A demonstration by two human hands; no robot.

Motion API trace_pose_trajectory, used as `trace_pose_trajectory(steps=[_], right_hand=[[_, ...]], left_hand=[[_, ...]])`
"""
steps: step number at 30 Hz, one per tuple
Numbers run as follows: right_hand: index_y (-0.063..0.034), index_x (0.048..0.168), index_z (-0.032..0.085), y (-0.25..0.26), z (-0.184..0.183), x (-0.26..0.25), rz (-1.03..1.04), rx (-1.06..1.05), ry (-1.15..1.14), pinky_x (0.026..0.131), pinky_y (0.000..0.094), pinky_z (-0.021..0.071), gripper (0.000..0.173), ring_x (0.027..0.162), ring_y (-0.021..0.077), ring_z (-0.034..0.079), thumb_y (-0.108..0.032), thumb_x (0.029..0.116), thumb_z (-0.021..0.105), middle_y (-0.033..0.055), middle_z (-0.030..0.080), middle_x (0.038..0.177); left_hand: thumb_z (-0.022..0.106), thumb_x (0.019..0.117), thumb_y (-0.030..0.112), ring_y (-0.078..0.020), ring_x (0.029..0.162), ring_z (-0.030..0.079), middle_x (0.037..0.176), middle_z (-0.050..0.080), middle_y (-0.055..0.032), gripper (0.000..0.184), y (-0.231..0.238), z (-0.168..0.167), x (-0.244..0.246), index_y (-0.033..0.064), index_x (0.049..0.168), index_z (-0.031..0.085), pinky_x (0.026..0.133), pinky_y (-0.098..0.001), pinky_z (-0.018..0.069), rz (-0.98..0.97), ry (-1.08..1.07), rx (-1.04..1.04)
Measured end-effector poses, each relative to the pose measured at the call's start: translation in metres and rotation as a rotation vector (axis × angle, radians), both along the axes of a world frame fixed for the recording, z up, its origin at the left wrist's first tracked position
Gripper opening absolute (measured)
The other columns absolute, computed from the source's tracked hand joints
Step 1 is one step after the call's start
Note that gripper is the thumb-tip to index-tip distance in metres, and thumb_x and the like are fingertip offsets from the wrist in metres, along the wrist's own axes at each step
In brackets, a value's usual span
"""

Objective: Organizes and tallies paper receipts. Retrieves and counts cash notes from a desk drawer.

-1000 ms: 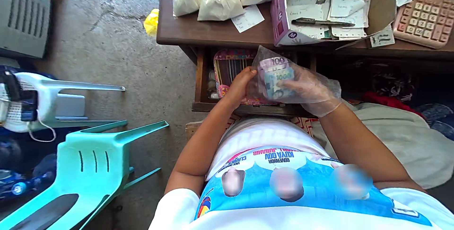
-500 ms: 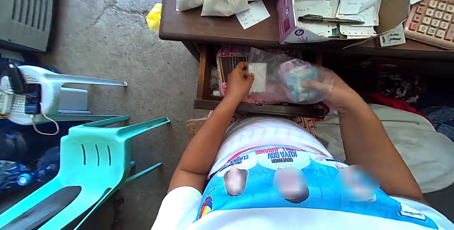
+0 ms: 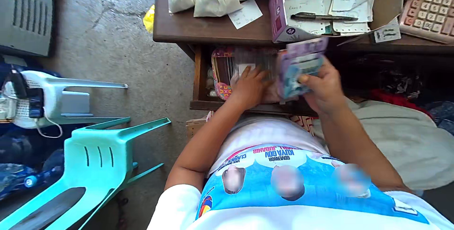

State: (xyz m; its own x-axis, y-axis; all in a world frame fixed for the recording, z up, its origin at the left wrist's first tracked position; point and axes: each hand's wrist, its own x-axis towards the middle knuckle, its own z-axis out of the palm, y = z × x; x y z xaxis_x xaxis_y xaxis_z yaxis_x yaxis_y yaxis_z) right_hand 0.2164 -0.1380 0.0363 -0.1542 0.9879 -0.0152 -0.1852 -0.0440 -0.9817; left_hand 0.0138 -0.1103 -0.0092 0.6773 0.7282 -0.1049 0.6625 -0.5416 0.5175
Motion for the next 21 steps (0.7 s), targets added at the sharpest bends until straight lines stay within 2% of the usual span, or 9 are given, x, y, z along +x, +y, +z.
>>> trace_pose_trajectory(steps=[1, 4, 7, 10, 14, 15, 16, 18, 21], right_hand=[[-0.0055, 0.133, 0.049, 0.006, -0.012, -0.007, -0.017, -0.078, -0.061, 0.089, 0.0313, 0.0610, 0.044, 0.098, 0.0085, 0.070, -0.008, 0.0914, 0.062, -0.0025, 0.070, 0.110], [-0.0007, 0.132, 0.050, 0.023, -0.030, -0.016, -0.072, -0.253, -0.124, 0.087, 0.0313, 0.0609, 0.034, 0.096, 0.0102, 0.070, -0.006, 0.0991, 0.054, 0.0040, 0.068, 0.109], [-0.0028, 0.130, 0.050, 0.023, -0.031, -0.019, -0.025, -0.199, -0.018, 0.090, 0.0314, 0.0606, 0.033, 0.099, 0.0107, 0.071, -0.004, 0.0986, 0.058, 0.0022, 0.069, 0.110], [-0.0028, 0.133, 0.047, 0.025, -0.029, -0.032, 0.087, -0.112, -0.025, 0.093, 0.0289, 0.0591, 0.041, 0.103, 0.0088, 0.070, -0.005, 0.0963, 0.063, 0.0017, 0.070, 0.113], [0.0003, 0.142, 0.048, 0.017, -0.044, -0.044, -0.075, 0.088, -0.451, 0.081, 0.0226, 0.0551, 0.062, 0.101, 0.0097, 0.062, -0.026, 0.0923, 0.074, 0.0132, 0.056, 0.128], [0.0003, 0.146, 0.046, 0.016, -0.046, -0.044, -0.132, 0.173, -0.571, 0.080, 0.0232, 0.0524, 0.071, 0.104, 0.0135, 0.059, -0.032, 0.0908, 0.076, 0.0190, 0.050, 0.134], [0.0015, 0.149, 0.045, 0.015, -0.046, -0.043, -0.171, 0.268, -0.664, 0.081, 0.0259, 0.0515, 0.077, 0.108, 0.0189, 0.057, -0.036, 0.0897, 0.077, 0.0245, 0.047, 0.139], [0.0034, 0.146, 0.048, 0.015, -0.046, -0.041, -0.185, 0.478, -0.766, 0.092, 0.0358, 0.0497, 0.077, 0.118, 0.0308, 0.054, -0.040, 0.0895, 0.077, 0.0294, 0.047, 0.141], [-0.0008, 0.138, 0.060, 0.016, -0.044, -0.040, -0.116, 0.659, -0.838, 0.109, 0.0517, 0.0372, 0.070, 0.126, 0.0410, 0.052, -0.047, 0.0872, 0.077, 0.0231, 0.059, 0.138]], left_hand=[[0.063, 0.0987, 0.015, -0.0385, 0.150, 0.034, 0.153, 0.050, -0.0165, 0.036, 0.005, -0.007, -0.005, 0.0089, 0.134, 0.067, 0.124, -0.0618, 0.0166, 0.031, -0.021, -0.114], [0.040, 0.1004, -0.001, -0.0273, 0.123, 0.063, 0.127, 0.067, -0.0225, 0.035, 0.012, -0.008, -0.015, -0.0108, 0.122, 0.066, 0.110, -0.0437, 0.0461, 0.425, -0.541, -0.333], [0.022, 0.1091, 0.031, -0.0122, 0.109, 0.064, 0.123, 0.064, -0.0081, 0.052, 0.009, 0.007, -0.011, -0.0015, 0.135, 0.052, 0.098, -0.0316, 0.0520, 0.559, -1.142, -0.797], [0.043, 0.1048, 0.049, -0.0151, 0.107, 0.067, 0.116, 0.067, -0.0040, 0.044, 0.001, 0.003, -0.004, 0.0140, 0.131, 0.049, 0.093, -0.0357, 0.0566, 0.532, -1.504, -1.167], [0.041, 0.1067, 0.040, -0.0213, 0.110, 0.066, 0.120, 0.064, -0.0110, 0.039, -0.001, 0.007, -0.002, 0.0135, 0.135, 0.046, 0.094, -0.0395, 0.0571, 0.616, -1.556, -1.285], [0.028, 0.1103, 0.037, -0.0221, 0.112, 0.064, 0.120, 0.062, -0.0121, 0.040, 0.000, 0.036, 0.002, 0.0123, 0.137, 0.044, 0.098, -0.0398, 0.0540, 0.816, -1.434, -1.326], [0.025, 0.1101, 0.037, -0.0244, 0.102, 0.064, 0.109, 0.065, -0.0134, 0.044, 0.017, 0.084, 0.023, 0.0135, 0.128, 0.057, 0.098, -0.0413, 0.0490, 1.371, -1.209, -1.399], [0.023, 0.1084, 0.054, -0.0176, 0.109, 0.067, 0.119, 0.066, -0.0070, 0.052, -0.001, 0.010, 0.000, 0.0163, 0.136, 0.046, 0.092, -0.0357, 0.0575, 0.663, -1.501, -1.224], [0.024, 0.1057, 0.062, -0.0123, 0.100, 0.069, 0.108, 0.071, -0.0013, 0.058, 0.001, -0.006, 0.002, 0.0183, 0.125, 0.056, 0.086, -0.0328, 0.0592, 0.660, -1.505, -1.148]])
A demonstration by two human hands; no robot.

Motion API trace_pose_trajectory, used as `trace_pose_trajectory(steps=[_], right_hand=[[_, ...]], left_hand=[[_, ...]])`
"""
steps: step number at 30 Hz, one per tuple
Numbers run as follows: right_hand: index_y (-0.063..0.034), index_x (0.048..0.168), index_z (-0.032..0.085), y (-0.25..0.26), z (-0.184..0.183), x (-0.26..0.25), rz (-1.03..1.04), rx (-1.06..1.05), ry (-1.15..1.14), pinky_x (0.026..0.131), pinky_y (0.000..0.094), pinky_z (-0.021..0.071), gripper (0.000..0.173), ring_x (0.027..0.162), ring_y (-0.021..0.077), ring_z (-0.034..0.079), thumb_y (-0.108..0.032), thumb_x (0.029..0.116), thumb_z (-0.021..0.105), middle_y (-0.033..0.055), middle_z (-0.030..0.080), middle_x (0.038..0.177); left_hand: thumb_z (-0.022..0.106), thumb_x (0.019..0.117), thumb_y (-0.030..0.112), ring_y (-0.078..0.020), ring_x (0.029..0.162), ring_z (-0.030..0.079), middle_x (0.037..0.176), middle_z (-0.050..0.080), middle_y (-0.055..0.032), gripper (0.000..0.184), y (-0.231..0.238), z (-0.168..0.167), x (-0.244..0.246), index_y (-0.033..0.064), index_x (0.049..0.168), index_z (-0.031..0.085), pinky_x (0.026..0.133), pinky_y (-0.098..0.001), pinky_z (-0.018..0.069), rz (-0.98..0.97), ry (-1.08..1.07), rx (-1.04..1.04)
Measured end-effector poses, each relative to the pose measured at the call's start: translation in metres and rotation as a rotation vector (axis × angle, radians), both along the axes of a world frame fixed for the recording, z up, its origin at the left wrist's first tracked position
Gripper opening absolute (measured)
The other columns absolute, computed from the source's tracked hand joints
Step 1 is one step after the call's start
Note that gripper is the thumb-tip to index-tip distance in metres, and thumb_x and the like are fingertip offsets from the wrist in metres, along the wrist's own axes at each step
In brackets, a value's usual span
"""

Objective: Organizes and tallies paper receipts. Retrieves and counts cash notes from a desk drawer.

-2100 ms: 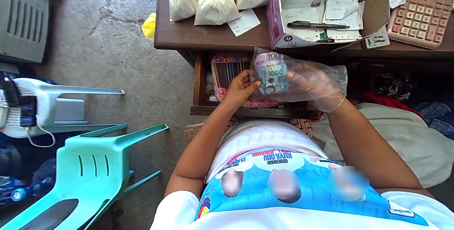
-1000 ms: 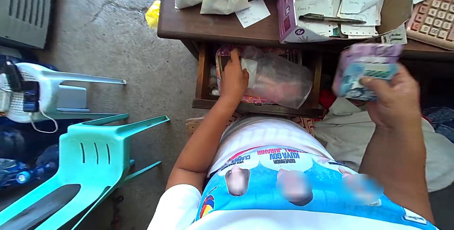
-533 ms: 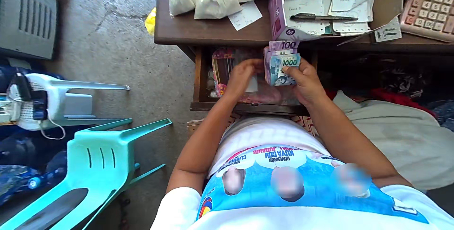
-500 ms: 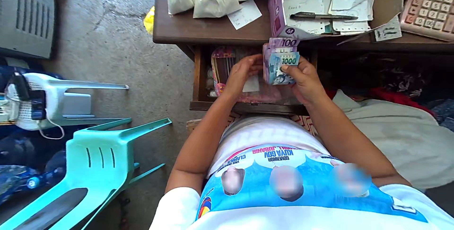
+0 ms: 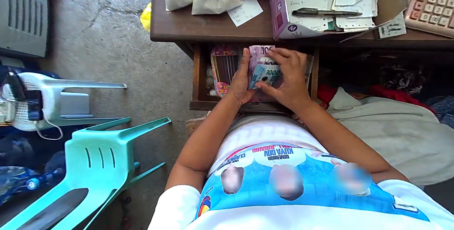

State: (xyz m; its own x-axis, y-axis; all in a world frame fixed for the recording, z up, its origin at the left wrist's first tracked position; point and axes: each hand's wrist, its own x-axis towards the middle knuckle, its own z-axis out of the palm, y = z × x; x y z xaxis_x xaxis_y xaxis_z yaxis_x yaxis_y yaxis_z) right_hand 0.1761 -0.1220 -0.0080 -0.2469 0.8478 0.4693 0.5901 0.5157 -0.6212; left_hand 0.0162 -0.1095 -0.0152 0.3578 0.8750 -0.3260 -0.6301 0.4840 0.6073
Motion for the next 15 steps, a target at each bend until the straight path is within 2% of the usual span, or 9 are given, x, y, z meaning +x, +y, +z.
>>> trace_pose_trajectory(steps=[3, 6, 7, 9, 12, 15], right_hand=[[-0.0025, 0.140, 0.059, -0.0017, -0.0025, 0.0009, -0.002, 0.052, -0.046, 0.112, 0.0516, 0.0367, 0.070, 0.131, 0.0420, 0.050, -0.046, 0.0887, 0.076, 0.0264, 0.053, 0.144], [-0.0040, 0.144, 0.054, -0.0019, -0.0063, 0.0033, -0.005, 0.081, -0.064, 0.112, 0.0504, 0.0373, 0.069, 0.134, 0.0425, 0.047, -0.045, 0.0915, 0.074, 0.0311, 0.045, 0.150], [-0.0056, 0.142, 0.057, -0.0021, -0.0070, 0.0041, -0.006, 0.084, -0.079, 0.112, 0.0518, 0.0377, 0.066, 0.135, 0.0435, 0.047, -0.045, 0.0922, 0.073, 0.0308, 0.045, 0.150], [-0.0080, 0.136, 0.064, -0.0032, -0.0070, 0.0046, -0.006, 0.086, -0.091, 0.111, 0.0532, 0.0382, 0.058, 0.132, 0.0441, 0.049, -0.045, 0.0920, 0.074, 0.0282, 0.050, 0.147], [-0.0061, 0.128, 0.068, -0.0051, -0.0057, 0.0043, -0.011, 0.093, -0.087, 0.108, 0.0507, 0.0401, 0.054, 0.124, 0.0402, 0.054, -0.044, 0.0901, 0.076, 0.0223, 0.062, 0.132], [-0.0050, 0.120, 0.069, -0.0061, -0.0056, 0.0041, -0.003, 0.095, -0.083, 0.107, 0.0494, 0.0417, 0.049, 0.123, 0.0390, 0.056, -0.042, 0.0891, 0.078, 0.0217, 0.063, 0.129]], left_hand=[[0.022, 0.1046, 0.064, -0.0128, 0.102, 0.069, 0.110, 0.070, -0.0011, 0.060, -0.0009, 0.0034, -0.0003, 0.0182, 0.127, 0.053, 0.088, -0.0337, 0.0587, 0.025, -0.021, 0.011], [0.032, 0.1000, 0.070, -0.0155, 0.103, 0.069, 0.112, 0.069, -0.0032, 0.063, -0.0010, 0.0009, -0.0030, 0.0179, 0.128, 0.053, 0.087, -0.0357, 0.0589, 0.045, -0.106, 0.025], [0.039, 0.0991, 0.069, -0.0158, 0.103, 0.068, 0.113, 0.069, -0.0035, 0.060, -0.0009, -0.0005, -0.0036, 0.0178, 0.128, 0.053, 0.087, -0.0358, 0.0589, 0.039, -0.120, 0.031], [0.050, 0.1001, 0.058, -0.0151, 0.102, 0.069, 0.112, 0.068, -0.0033, 0.049, -0.0018, -0.0003, -0.0039, 0.0174, 0.127, 0.051, 0.087, -0.0351, 0.0591, 0.025, -0.114, 0.035], [0.048, 0.1035, 0.044, -0.0141, 0.099, 0.070, 0.108, 0.070, -0.0038, 0.035, -0.0034, 0.0031, -0.0037, 0.0157, 0.123, 0.052, 0.086, -0.0331, 0.0597, 0.028, -0.098, 0.040], [0.053, 0.0997, 0.040, -0.0137, 0.097, 0.070, 0.106, 0.070, -0.0033, 0.032, -0.0041, 0.0018, -0.0042, 0.0156, 0.121, 0.052, 0.085, -0.0328, 0.0597, 0.043, -0.105, 0.054]])
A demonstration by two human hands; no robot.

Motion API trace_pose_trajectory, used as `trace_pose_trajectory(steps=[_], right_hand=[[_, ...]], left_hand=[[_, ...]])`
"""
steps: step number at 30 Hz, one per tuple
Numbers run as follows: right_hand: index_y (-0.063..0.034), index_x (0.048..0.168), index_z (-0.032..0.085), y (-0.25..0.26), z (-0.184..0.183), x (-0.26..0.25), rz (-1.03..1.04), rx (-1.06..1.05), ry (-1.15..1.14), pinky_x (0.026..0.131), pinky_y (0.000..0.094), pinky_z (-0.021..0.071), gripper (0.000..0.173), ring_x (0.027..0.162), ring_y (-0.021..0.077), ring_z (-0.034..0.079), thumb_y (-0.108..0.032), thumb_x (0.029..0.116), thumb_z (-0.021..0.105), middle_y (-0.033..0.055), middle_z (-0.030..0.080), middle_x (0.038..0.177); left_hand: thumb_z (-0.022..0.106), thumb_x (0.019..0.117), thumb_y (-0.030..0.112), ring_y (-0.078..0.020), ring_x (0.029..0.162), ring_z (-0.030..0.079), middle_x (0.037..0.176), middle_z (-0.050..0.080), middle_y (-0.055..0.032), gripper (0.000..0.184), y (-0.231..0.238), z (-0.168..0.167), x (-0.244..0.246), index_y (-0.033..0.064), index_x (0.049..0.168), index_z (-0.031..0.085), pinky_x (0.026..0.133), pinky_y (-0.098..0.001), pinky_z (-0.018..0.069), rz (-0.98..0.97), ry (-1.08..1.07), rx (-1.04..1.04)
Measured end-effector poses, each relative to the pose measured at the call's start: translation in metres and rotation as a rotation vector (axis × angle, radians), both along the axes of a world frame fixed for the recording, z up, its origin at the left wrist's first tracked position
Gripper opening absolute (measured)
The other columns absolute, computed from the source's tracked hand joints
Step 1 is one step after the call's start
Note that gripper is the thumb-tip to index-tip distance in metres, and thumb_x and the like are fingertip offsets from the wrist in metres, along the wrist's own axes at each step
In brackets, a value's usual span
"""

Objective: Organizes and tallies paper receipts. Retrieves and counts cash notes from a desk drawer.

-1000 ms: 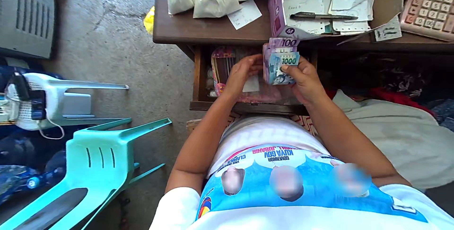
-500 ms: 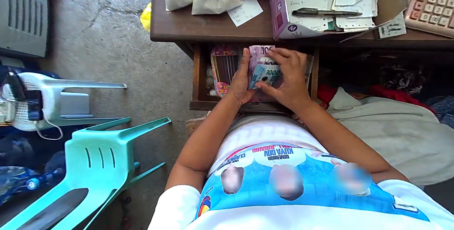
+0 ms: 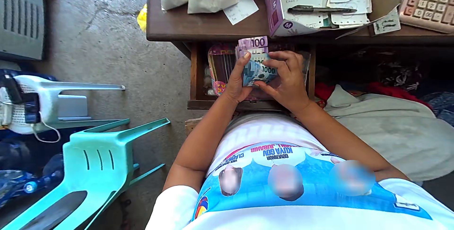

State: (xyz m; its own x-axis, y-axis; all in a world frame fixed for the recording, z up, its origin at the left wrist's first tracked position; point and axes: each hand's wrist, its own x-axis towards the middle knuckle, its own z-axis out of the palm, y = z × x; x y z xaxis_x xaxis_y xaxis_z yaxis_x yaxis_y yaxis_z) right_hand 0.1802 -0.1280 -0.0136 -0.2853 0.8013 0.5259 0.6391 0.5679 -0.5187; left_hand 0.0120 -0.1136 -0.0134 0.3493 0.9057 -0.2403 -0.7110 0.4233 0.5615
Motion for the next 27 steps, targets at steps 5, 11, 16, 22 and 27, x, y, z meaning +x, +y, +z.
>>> trace_pose_trajectory(steps=[5, 11, 16, 22, 27], right_hand=[[0.0002, 0.117, 0.066, -0.001, 0.002, 0.000, 0.054, -0.043, 0.064, 0.096, 0.0438, 0.0499, 0.046, 0.111, 0.0336, 0.062, -0.031, 0.0870, 0.081, 0.0229, 0.064, 0.118], [0.0059, 0.138, 0.057, -0.001, 0.008, 0.000, 0.057, -0.072, 0.094, 0.105, 0.0348, 0.0480, 0.069, 0.122, 0.0316, 0.058, -0.031, 0.0857, 0.082, 0.0274, 0.057, 0.129], [0.0047, 0.129, 0.061, -0.004, 0.011, 0.003, 0.018, -0.096, 0.082, 0.092, 0.0353, 0.0519, 0.065, 0.107, 0.0309, 0.060, -0.031, 0.0802, 0.086, 0.0251, 0.059, 0.117], [0.0015, 0.106, 0.058, -0.008, 0.011, 0.001, -0.003, -0.073, 0.112, 0.090, 0.0280, 0.0510, 0.047, 0.109, 0.0263, 0.059, -0.027, 0.0815, 0.086, 0.0242, 0.055, 0.117], [-0.0025, 0.096, 0.063, -0.008, 0.005, 0.001, 0.049, 0.067, 0.075, 0.094, 0.0345, 0.0468, 0.021, 0.106, 0.0292, 0.058, -0.015, 0.0886, 0.078, 0.0213, 0.061, 0.111]], left_hand=[[0.051, 0.0967, 0.032, -0.0141, 0.093, 0.071, 0.101, 0.071, -0.0038, 0.025, -0.002, -0.002, -0.001, 0.0144, 0.114, 0.055, 0.082, -0.0342, 0.0601, 0.025, 0.035, 0.002], [0.044, 0.0966, -0.001, -0.0088, 0.082, 0.072, 0.090, 0.072, 0.0016, 0.020, -0.008, 0.009, 0.003, 0.0134, 0.109, 0.050, 0.077, -0.0288, 0.0611, 0.096, 0.193, 0.014], [0.058, 0.0898, -0.009, -0.0105, 0.087, 0.072, 0.095, 0.072, -0.0003, 0.029, -0.008, 0.004, 0.002, 0.0087, 0.112, 0.051, 0.082, -0.0312, 0.0611, 0.058, 0.272, 0.110], [0.070, 0.0882, 0.058, -0.0090, 0.100, 0.068, 0.108, 0.068, 0.0015, 0.068, -0.005, -0.001, 0.000, 0.0106, 0.130, 0.045, 0.091, -0.0326, 0.0579, 0.011, 0.221, 0.111], [0.058, 0.0962, 0.022, -0.0116, 0.096, 0.070, 0.102, 0.071, -0.0014, 0.026, -0.004, 0.001, 0.000, 0.0112, 0.119, 0.050, 0.089, -0.0338, 0.0587, 0.062, 0.143, 0.071]])
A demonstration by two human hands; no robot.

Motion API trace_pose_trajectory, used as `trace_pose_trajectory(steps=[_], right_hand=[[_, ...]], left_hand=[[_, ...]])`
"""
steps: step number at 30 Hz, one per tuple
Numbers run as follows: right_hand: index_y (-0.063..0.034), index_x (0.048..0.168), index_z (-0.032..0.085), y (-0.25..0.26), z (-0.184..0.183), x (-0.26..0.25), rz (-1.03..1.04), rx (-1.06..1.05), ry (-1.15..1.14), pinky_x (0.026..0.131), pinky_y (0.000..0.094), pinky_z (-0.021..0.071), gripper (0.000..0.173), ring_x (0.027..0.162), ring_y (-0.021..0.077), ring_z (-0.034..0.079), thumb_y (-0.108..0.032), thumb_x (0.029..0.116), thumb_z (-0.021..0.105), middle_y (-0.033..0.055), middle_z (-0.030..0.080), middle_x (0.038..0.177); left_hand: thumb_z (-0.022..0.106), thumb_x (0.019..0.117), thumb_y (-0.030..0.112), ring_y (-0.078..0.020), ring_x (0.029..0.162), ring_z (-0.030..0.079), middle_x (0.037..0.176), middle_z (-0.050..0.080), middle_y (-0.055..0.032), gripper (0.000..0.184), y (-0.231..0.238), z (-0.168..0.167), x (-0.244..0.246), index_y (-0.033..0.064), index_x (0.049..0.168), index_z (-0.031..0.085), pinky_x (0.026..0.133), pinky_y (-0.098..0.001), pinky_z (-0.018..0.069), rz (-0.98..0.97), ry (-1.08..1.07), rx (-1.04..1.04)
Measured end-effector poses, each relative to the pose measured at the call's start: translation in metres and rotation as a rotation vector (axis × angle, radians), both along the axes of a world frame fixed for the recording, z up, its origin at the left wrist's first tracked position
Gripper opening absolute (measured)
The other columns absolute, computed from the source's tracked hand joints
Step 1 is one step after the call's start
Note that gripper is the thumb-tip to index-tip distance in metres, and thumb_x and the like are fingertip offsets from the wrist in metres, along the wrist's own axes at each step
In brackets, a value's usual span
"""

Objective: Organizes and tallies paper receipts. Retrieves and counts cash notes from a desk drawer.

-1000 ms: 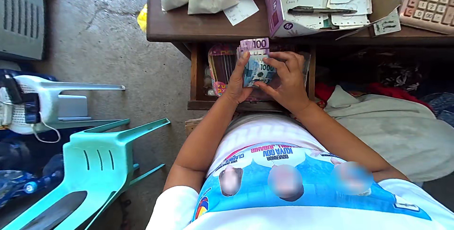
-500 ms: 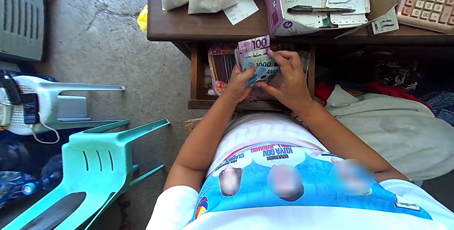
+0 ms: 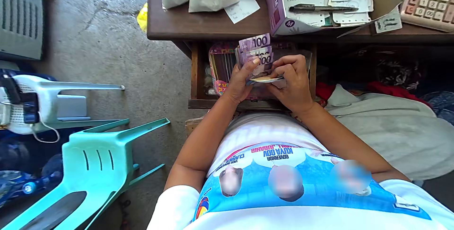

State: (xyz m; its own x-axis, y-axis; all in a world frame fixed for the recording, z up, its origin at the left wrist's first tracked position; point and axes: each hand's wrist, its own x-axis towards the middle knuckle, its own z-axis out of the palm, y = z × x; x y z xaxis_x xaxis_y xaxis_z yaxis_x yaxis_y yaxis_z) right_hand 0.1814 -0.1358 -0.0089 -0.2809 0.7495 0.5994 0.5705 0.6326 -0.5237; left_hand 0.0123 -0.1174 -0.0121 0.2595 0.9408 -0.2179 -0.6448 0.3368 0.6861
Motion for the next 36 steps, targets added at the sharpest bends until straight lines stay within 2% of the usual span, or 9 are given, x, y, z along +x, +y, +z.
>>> trace_pose_trajectory(steps=[4, 7, 9, 14, 16, 18, 22, 25, 36], right_hand=[[-0.0048, 0.093, 0.066, -0.001, 0.001, 0.005, 0.166, 0.056, -0.064, 0.097, 0.0432, 0.0480, 0.014, 0.109, 0.0333, 0.065, -0.017, 0.0937, 0.071, 0.0166, 0.072, 0.108], [-0.0061, 0.086, 0.070, -0.003, 0.002, 0.007, 0.366, -0.006, -0.025, 0.095, 0.0443, 0.0466, 0.060, 0.103, 0.0292, 0.067, -0.060, 0.1011, 0.048, 0.0140, 0.075, 0.100], [-0.0059, 0.079, 0.069, -0.008, 0.003, 0.005, 0.402, -0.110, 0.074, 0.091, 0.0425, 0.0474, 0.075, 0.094, 0.0236, 0.069, -0.060, 0.1065, 0.026, 0.0122, 0.076, 0.091], [0.0039, 0.097, 0.059, -0.011, 0.006, -0.006, 0.050, -0.415, 0.400, 0.065, 0.0215, 0.0552, 0.020, 0.072, 0.0072, 0.061, -0.013, 0.0966, 0.069, 0.0089, 0.062, 0.089], [0.0009, 0.116, 0.049, -0.010, 0.007, -0.009, -0.031, -0.525, 0.515, 0.062, 0.0179, 0.0563, 0.040, 0.071, 0.0025, 0.061, -0.010, 0.0906, 0.077, 0.0054, 0.060, 0.104], [-0.0001, 0.127, 0.046, -0.009, 0.007, -0.008, -0.028, -0.601, 0.605, 0.063, 0.0176, 0.0570, 0.051, 0.073, 0.0014, 0.061, -0.008, 0.0890, 0.078, 0.0035, 0.058, 0.113], [-0.0076, 0.101, 0.058, -0.009, 0.001, -0.007, 0.014, -0.545, 0.652, 0.066, 0.0154, 0.0531, 0.022, 0.072, -0.0014, 0.060, -0.005, 0.0889, 0.076, -0.0059, 0.063, 0.088], [-0.0096, 0.102, 0.061, -0.009, -0.003, -0.005, 0.142, -0.489, 0.714, 0.074, 0.0177, 0.0553, 0.016, 0.082, 0.0007, 0.062, -0.002, 0.0922, 0.072, -0.0050, 0.065, 0.097], [0.0005, 0.124, 0.058, -0.007, 0.004, -0.004, 0.110, -0.545, 0.691, 0.074, 0.0176, 0.0550, 0.036, 0.082, 0.0008, 0.064, -0.002, 0.0910, 0.072, -0.0027, 0.068, 0.101]], left_hand=[[0.047, 0.1011, 0.009, -0.0115, 0.083, 0.073, 0.089, 0.073, -0.0019, 0.011, -0.001, 0.010, 0.002, 0.0112, 0.110, 0.052, 0.079, -0.0317, 0.0618, 0.100, 0.048, -0.082], [0.053, 0.0978, 0.002, -0.0123, 0.083, 0.074, 0.090, 0.073, -0.0027, 0.016, 0.000, 0.009, 0.002, 0.0091, 0.113, 0.052, 0.080, -0.0326, 0.0626, 0.154, 0.079, -0.054], [0.058, 0.0945, -0.001, -0.0135, 0.083, 0.074, 0.091, 0.074, -0.0037, 0.020, 0.001, 0.006, 0.003, 0.0080, 0.112, 0.053, 0.081, -0.0341, 0.0630, 0.174, 0.083, -0.025], [0.063, 0.0893, -0.008, -0.0142, 0.089, 0.074, 0.097, 0.074, -0.0047, 0.031, -0.001, 0.006, 0.003, 0.0061, 0.115, 0.053, 0.084, -0.0342, 0.0627, 0.157, 0.090, 0.029], [0.065, 0.0874, -0.009, -0.0151, 0.092, 0.073, 0.100, 0.073, -0.0061, 0.035, -0.001, 0.004, 0.003, 0.0036, 0.118, 0.053, 0.085, -0.0348, 0.0622, 0.130, 0.088, 0.054], [0.067, 0.0855, -0.010, -0.0148, 0.093, 0.073, 0.102, 0.074, -0.0056, 0.039, -0.001, 0.002, 0.003, 0.0031, 0.119, 0.053, 0.086, -0.0345, 0.0622, 0.103, 0.092, 0.076], [0.070, 0.0880, 0.005, -0.0192, 0.095, 0.074, 0.106, 0.073, -0.0092, 0.045, 0.000, -0.002, 0.000, 0.0024, 0.127, 0.049, 0.087, -0.0386, 0.0623, 0.077, 0.027, 0.053], [0.057, 0.0935, 0.023, -0.0227, 0.095, 0.073, 0.106, 0.071, -0.0127, 0.042, 0.004, -0.005, -0.003, 0.0050, 0.130, 0.046, 0.087, -0.0410, 0.0615, 0.093, -0.016, -0.004], [0.057, 0.0925, -0.011, -0.0090, 0.082, 0.074, 0.088, 0.074, 0.0017, 0.026, -0.004, 0.008, 0.006, 0.0109, 0.106, 0.054, 0.079, -0.0301, 0.0630, 0.251, 0.164, 0.021]])
